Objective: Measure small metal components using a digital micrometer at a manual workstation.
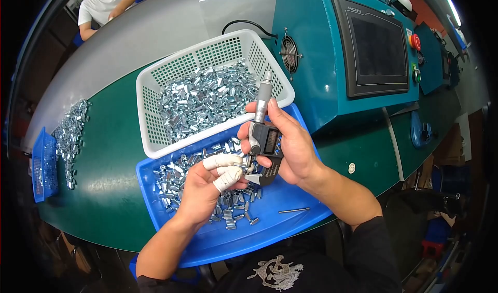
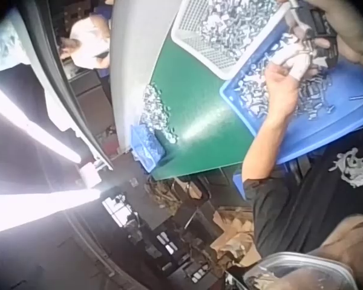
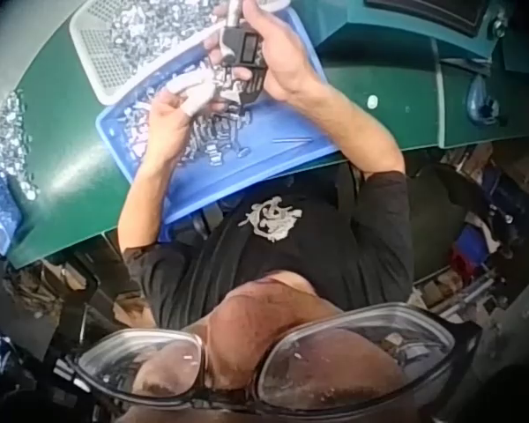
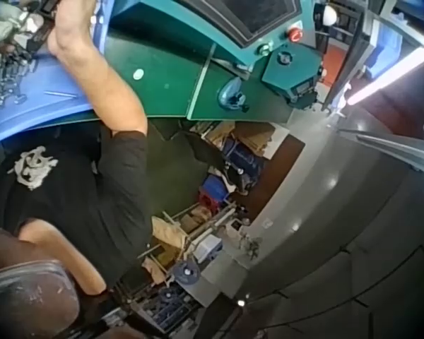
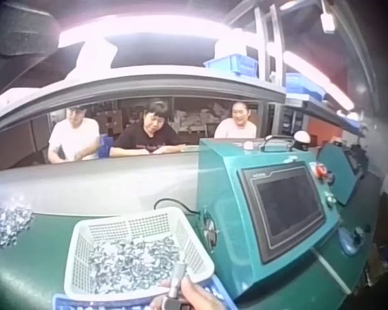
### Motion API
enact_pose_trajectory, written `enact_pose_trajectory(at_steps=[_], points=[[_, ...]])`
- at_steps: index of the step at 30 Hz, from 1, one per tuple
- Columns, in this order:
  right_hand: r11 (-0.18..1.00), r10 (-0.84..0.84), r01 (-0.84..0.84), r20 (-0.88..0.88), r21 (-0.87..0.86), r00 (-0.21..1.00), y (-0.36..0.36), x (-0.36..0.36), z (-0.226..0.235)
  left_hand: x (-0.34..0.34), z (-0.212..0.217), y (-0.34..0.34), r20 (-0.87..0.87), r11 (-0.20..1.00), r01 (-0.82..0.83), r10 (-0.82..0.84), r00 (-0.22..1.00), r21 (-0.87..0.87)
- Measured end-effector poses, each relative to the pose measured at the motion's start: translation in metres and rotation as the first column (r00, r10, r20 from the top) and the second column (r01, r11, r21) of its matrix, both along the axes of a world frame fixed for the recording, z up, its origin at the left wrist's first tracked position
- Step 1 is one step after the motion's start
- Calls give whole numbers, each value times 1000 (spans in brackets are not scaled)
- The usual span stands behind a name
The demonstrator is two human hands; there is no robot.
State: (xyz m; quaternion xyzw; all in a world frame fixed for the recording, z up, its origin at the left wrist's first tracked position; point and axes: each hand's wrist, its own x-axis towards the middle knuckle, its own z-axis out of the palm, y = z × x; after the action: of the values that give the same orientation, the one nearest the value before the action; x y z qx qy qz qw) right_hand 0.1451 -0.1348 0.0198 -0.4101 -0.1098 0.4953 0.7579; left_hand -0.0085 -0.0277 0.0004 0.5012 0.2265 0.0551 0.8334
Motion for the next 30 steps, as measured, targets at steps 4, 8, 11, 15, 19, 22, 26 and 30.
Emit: enact_pose_trajectory(at_steps=[4,8,11,15,19,22,26,30], points=[[1000,-1,1,-5,5,1000,1,0,1,0,0,1,4,1000,7,-7,1000,-4],[1000,3,-3,1,-5,1000,3,1,1,1,2,1,2,1000,1,-1,1000,7],[1000,-7,7,11,-1,1000,2,3,3,4,3,1,2,1000,3,-3,1000,-6],[1000,-27,27,-40,1,999,-1,1,1,4,2,-2,-7,1000,-15,15,1000,-20],[1000,2,-1,-48,10,999,4,-2,-2,-4,-1,1,-2,999,-27,27,1000,-17],[1000,6,-5,-49,23,999,1,-2,-1,-3,1,1,-8,999,-10,10,1000,-51],[999,16,-13,-84,39,996,-2,0,-1,2,3,-1,-30,1000,13,-14,999,-26],[1000,7,-5,-60,22,998,-1,0,-1,2,2,0,-39,1000,21,-22,999,-8]])
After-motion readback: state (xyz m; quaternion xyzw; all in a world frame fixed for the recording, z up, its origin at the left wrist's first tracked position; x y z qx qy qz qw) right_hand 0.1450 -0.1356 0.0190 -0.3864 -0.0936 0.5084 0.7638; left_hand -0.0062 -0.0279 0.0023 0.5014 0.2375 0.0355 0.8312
